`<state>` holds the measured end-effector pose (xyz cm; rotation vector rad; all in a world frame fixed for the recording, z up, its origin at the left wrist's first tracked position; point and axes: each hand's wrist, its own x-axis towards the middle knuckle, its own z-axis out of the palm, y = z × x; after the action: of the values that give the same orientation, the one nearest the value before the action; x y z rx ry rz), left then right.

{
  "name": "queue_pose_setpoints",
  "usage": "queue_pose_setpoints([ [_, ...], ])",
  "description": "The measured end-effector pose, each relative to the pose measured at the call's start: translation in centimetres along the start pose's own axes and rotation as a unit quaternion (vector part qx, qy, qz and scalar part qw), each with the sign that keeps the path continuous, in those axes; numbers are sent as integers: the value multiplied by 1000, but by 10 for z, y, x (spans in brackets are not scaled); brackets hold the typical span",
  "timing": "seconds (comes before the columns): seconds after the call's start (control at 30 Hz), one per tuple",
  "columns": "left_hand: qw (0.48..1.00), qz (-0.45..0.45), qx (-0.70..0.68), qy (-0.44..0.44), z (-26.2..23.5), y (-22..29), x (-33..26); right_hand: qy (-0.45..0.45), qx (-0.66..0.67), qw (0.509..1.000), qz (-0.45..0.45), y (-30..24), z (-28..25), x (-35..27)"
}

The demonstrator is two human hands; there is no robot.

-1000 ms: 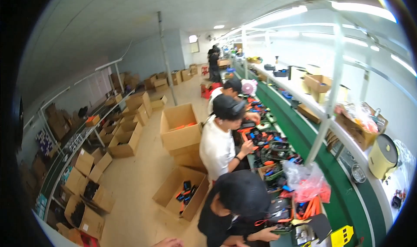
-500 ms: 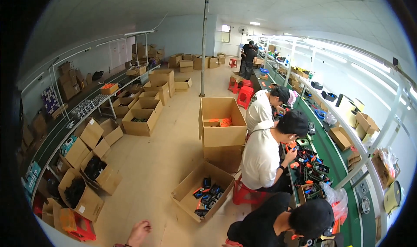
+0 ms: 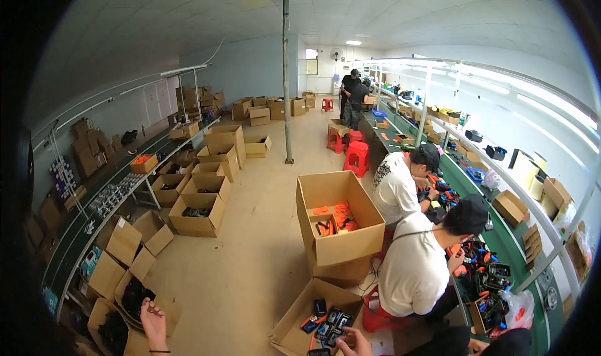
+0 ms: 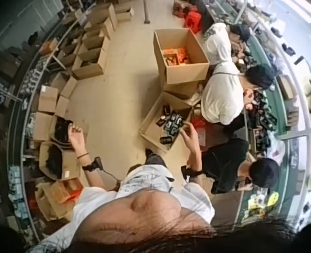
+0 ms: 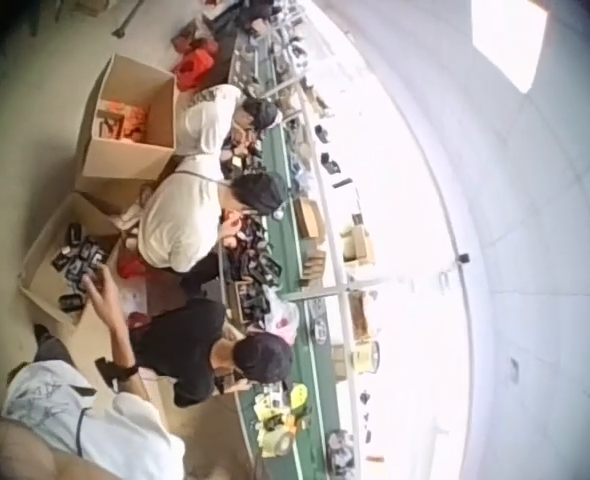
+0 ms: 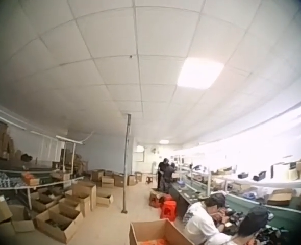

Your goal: Assembling a small electronic device by connecting internal wires, placing a speaker, and fitting the components into a plastic housing.

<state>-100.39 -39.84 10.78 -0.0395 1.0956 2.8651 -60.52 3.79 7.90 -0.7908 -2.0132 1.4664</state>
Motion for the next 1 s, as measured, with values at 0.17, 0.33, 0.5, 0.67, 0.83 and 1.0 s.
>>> queue_pose_setpoints([
  [0.17,948,87,304,-22,40,12,86,5,167,986,-1,-90,88,134],
  [0.33,837,-171,506,-121,-18,-51,174,-57,159,986,9,-91,197,229],
  [0.5,727,-391,559,-79,-201,-107,295,-219,28,975,12,-55,298,319],
  [0.67,822,-395,-5,411,-267,-120,397,-76,-36,993,80,-64,353,420],
  [0.83,749,-391,456,279,-204,-148,541,-48,85,989,112,-54,393,506],
  [1.0,854,-381,349,59,81,-303,724,95,174,958,206,-21,396,544],
])
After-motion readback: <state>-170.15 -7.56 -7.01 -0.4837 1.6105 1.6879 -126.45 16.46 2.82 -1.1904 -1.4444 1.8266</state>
